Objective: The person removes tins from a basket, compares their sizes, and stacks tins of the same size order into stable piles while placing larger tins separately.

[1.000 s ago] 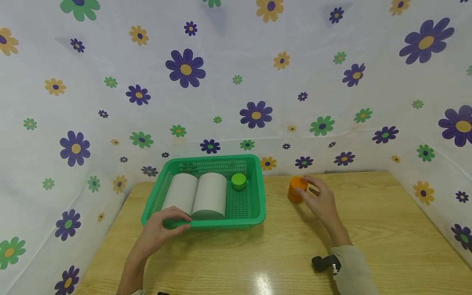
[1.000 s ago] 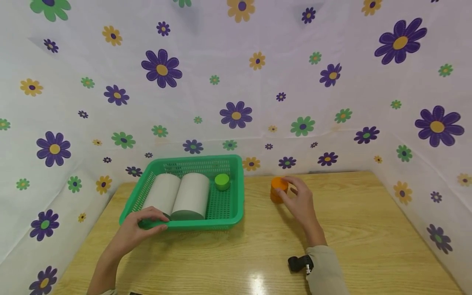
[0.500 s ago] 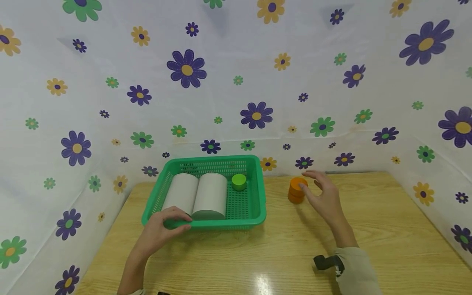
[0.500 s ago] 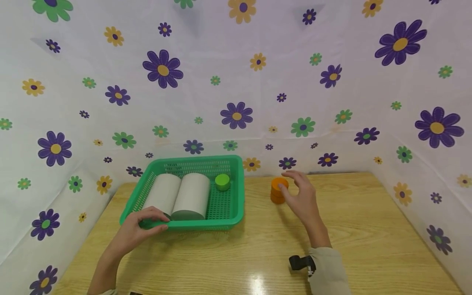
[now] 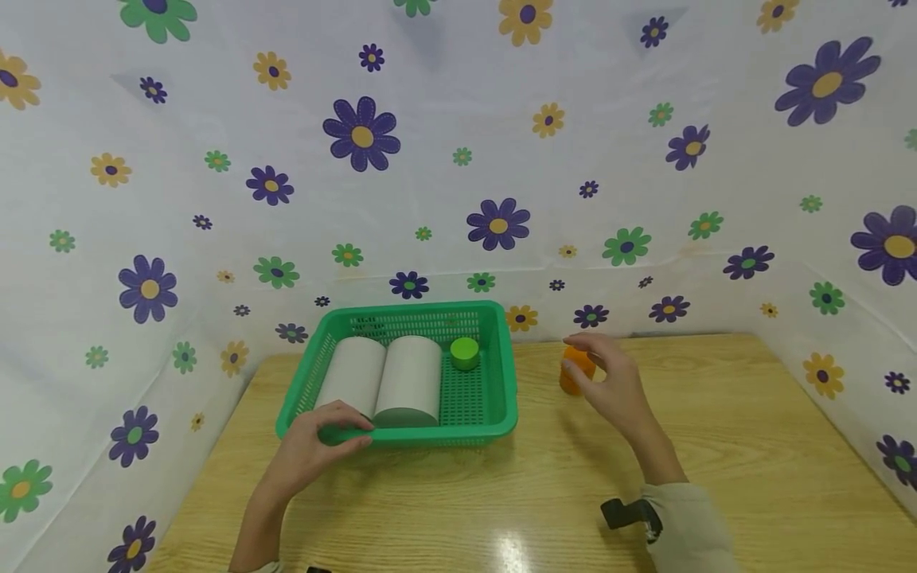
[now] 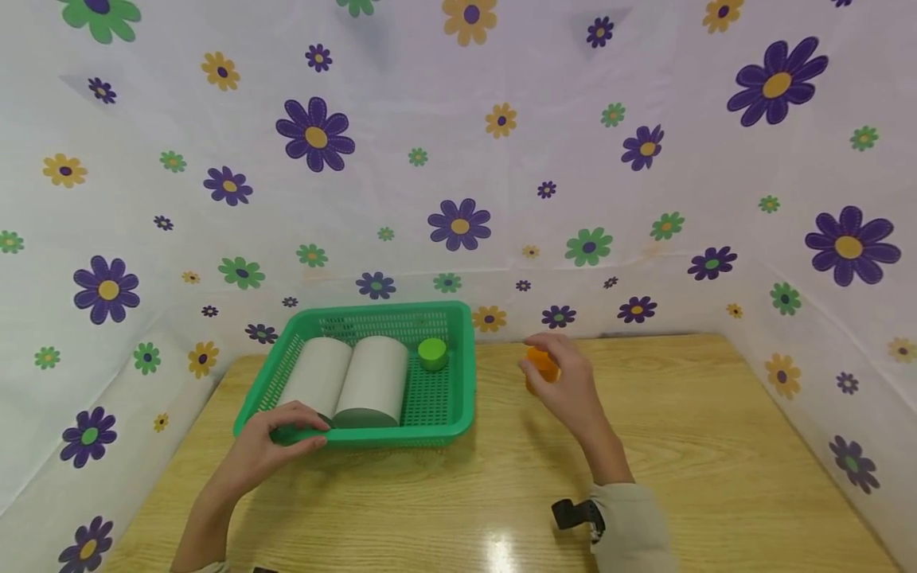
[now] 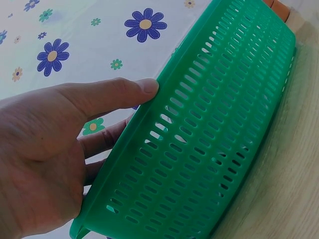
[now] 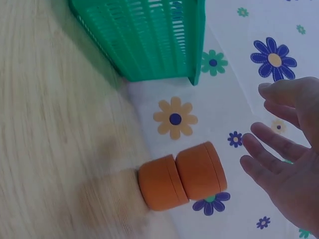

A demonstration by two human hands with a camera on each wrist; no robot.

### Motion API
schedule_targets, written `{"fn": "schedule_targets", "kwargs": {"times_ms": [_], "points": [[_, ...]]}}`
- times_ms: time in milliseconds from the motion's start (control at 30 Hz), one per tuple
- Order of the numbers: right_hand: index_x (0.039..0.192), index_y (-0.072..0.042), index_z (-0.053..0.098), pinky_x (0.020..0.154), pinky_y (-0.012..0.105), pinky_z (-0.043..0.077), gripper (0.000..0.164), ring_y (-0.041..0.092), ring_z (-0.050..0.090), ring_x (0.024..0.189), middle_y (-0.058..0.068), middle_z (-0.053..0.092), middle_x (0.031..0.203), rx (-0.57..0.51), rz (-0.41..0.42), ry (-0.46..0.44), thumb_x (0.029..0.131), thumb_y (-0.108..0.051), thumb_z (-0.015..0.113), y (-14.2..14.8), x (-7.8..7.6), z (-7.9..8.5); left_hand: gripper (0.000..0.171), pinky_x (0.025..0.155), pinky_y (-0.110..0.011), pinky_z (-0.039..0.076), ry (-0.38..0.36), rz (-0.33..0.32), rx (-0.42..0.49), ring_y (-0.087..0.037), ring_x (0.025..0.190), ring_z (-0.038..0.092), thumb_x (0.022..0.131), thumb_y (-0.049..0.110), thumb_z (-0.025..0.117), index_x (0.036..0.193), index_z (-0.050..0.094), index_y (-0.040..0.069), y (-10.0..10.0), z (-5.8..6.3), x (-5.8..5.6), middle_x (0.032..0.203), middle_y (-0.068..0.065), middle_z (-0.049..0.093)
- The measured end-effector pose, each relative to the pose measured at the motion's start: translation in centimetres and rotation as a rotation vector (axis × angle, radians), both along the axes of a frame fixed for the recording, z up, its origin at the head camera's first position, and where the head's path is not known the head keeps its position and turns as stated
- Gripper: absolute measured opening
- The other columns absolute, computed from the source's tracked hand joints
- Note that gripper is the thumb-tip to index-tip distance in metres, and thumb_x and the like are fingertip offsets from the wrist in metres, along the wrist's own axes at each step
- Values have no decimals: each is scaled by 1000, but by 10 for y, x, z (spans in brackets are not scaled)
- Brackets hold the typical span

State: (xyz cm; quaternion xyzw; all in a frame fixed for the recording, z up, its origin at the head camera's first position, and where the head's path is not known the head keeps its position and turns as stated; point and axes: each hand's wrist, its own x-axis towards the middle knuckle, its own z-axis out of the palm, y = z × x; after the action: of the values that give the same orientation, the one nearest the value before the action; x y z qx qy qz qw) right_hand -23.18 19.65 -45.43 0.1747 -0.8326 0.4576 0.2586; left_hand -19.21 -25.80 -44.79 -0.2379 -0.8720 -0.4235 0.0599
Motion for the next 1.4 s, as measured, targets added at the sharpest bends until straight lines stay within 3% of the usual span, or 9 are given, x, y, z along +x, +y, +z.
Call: {"fn": "schedule_targets", "kwargs": {"times_ms": [433, 767, 1100, 1400], "points": [[126, 0, 65, 98, 55, 52, 38, 32, 63, 115, 13, 65, 128, 40, 96, 11, 91, -2, 77, -26, 0, 0, 14, 91, -34, 53, -6, -3, 3, -11, 100, 66, 88, 22, 83, 101, 79, 22, 0, 0, -3, 101, 13, 71], [129, 0, 65, 96, 55, 53, 42, 33, 61, 115, 14, 64, 128, 75, 164, 42, 90, -1, 78, -47, -8, 13, 15, 92, -35, 53, -16, 2, 4, -11, 101, 66, 88, 23, 83, 102, 79, 20, 0, -1, -3, 102, 13, 71], [127, -1, 66, 99, 51, 51, 37, 32, 60, 114, 13, 64, 125, 182, 201, 10, 91, -7, 77, -73, -36, 14, 16, 93, -36, 52, -31, 2, -9, -11, 101, 66, 88, 24, 84, 103, 79, 19, -1, -2, -3, 102, 14, 71], [125, -4, 68, 102, 46, 51, 35, 29, 60, 118, 11, 63, 126, 356, 237, -4, 93, -13, 78, -94, -56, 16, 15, 93, -33, 53, -9, -6, 2, -11, 100, 66, 87, 22, 84, 101, 79, 19, -1, -1, -2, 101, 13, 72]]}}
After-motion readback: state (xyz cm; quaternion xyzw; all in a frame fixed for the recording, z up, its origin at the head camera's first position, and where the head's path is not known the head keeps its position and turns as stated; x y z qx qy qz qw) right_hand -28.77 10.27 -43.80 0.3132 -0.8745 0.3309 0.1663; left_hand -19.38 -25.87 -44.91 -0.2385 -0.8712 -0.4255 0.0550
